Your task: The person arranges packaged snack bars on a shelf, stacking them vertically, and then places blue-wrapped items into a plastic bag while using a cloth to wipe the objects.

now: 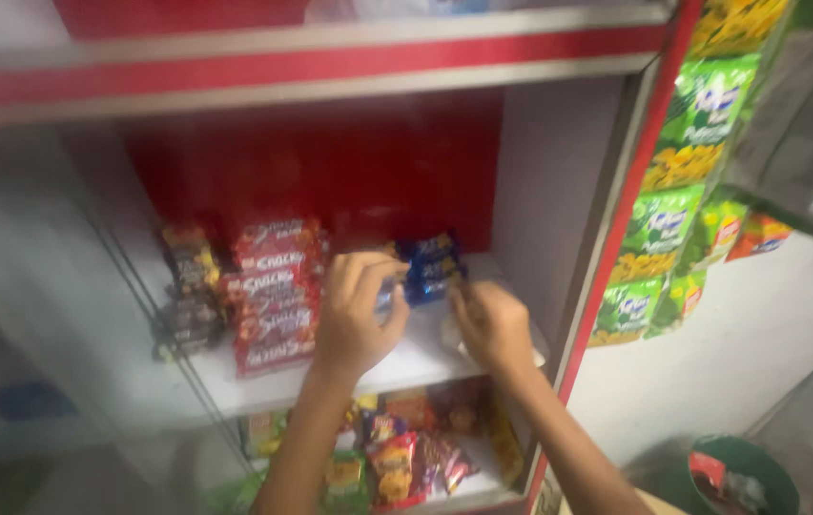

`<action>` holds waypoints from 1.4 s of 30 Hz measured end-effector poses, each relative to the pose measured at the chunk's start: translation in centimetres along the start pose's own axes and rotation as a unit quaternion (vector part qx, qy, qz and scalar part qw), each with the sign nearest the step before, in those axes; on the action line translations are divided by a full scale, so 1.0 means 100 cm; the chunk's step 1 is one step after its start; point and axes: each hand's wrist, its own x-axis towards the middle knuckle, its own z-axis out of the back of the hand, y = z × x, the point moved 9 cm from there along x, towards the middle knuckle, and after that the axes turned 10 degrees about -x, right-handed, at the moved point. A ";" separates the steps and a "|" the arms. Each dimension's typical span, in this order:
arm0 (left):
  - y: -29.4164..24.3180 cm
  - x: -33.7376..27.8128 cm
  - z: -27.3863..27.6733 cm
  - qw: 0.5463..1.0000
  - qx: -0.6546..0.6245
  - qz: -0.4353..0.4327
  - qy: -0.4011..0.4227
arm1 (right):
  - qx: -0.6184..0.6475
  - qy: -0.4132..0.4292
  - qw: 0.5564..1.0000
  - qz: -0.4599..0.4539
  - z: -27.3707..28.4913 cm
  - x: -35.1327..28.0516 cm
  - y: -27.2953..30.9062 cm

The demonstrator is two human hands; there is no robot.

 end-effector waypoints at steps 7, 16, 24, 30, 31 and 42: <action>-0.071 0.111 0.066 0.982 0.055 -0.164 -0.072 | 0.033 -0.256 0.948 0.186 0.110 0.088 0.111; -0.009 0.226 0.122 0.996 0.077 -0.038 0.019 | -0.078 -0.183 0.961 0.191 0.162 0.227 0.115; 0.043 0.242 0.107 0.970 0.088 0.180 0.141 | -0.208 0.070 0.975 -0.028 0.119 0.287 0.075; 0.025 0.237 0.113 0.984 -0.001 0.132 0.118 | -0.230 0.309 0.922 -0.046 0.060 0.307 0.075; 0.018 0.232 0.114 0.989 -0.001 0.101 0.109 | -0.195 0.312 0.928 -0.055 0.062 0.303 0.078; 0.013 0.252 0.161 0.985 0.025 0.041 -0.164 | 0.069 -0.073 0.966 0.240 0.180 0.277 0.199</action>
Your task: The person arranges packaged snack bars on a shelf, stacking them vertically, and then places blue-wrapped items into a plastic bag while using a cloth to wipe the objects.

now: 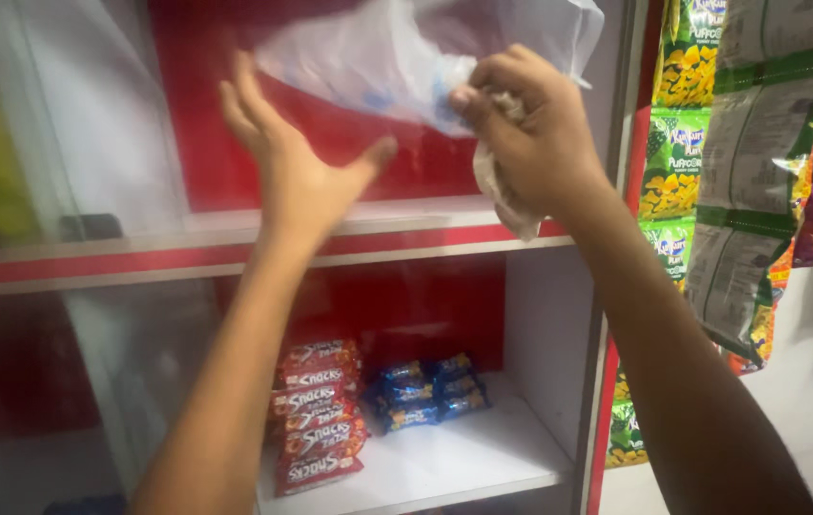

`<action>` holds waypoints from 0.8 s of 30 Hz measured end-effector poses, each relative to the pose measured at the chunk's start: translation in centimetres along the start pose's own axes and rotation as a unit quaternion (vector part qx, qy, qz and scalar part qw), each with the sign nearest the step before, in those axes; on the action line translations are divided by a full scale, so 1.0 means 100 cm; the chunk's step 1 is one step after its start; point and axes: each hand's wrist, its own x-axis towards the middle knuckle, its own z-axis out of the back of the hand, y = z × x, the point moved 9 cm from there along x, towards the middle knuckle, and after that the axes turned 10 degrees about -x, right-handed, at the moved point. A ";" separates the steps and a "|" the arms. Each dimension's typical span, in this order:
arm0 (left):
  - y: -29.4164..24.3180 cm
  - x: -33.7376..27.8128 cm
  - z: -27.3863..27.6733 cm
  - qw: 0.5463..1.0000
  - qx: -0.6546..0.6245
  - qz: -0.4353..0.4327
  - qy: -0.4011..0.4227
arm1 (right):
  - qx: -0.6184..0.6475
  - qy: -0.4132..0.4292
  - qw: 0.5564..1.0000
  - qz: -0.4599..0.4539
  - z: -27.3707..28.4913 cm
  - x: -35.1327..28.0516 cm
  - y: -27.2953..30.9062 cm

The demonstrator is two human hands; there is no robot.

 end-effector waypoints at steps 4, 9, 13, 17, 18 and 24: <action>-0.015 0.009 0.003 0.980 -0.183 -0.028 0.069 | 0.302 0.043 0.924 -0.232 0.002 -0.026 -0.024; -0.026 -0.010 -0.013 0.916 -0.375 0.061 0.125 | 0.310 -0.037 0.946 -0.090 0.009 -0.018 -0.001; -0.027 -0.018 0.007 0.985 -0.169 0.037 0.007 | 0.390 0.039 0.908 -0.149 -0.020 -0.032 0.012; -0.049 -0.011 0.043 0.980 -0.148 -0.101 -0.081 | 0.358 0.037 0.914 -0.189 -0.016 -0.044 0.019; -0.053 -0.011 0.056 0.979 -0.149 -0.111 -0.090 | 0.356 0.040 0.914 -0.193 -0.020 -0.043 0.023; -0.076 -0.029 0.098 0.985 -0.156 -0.064 -0.045 | 0.329 -0.135 0.931 -0.083 -0.011 -0.040 0.042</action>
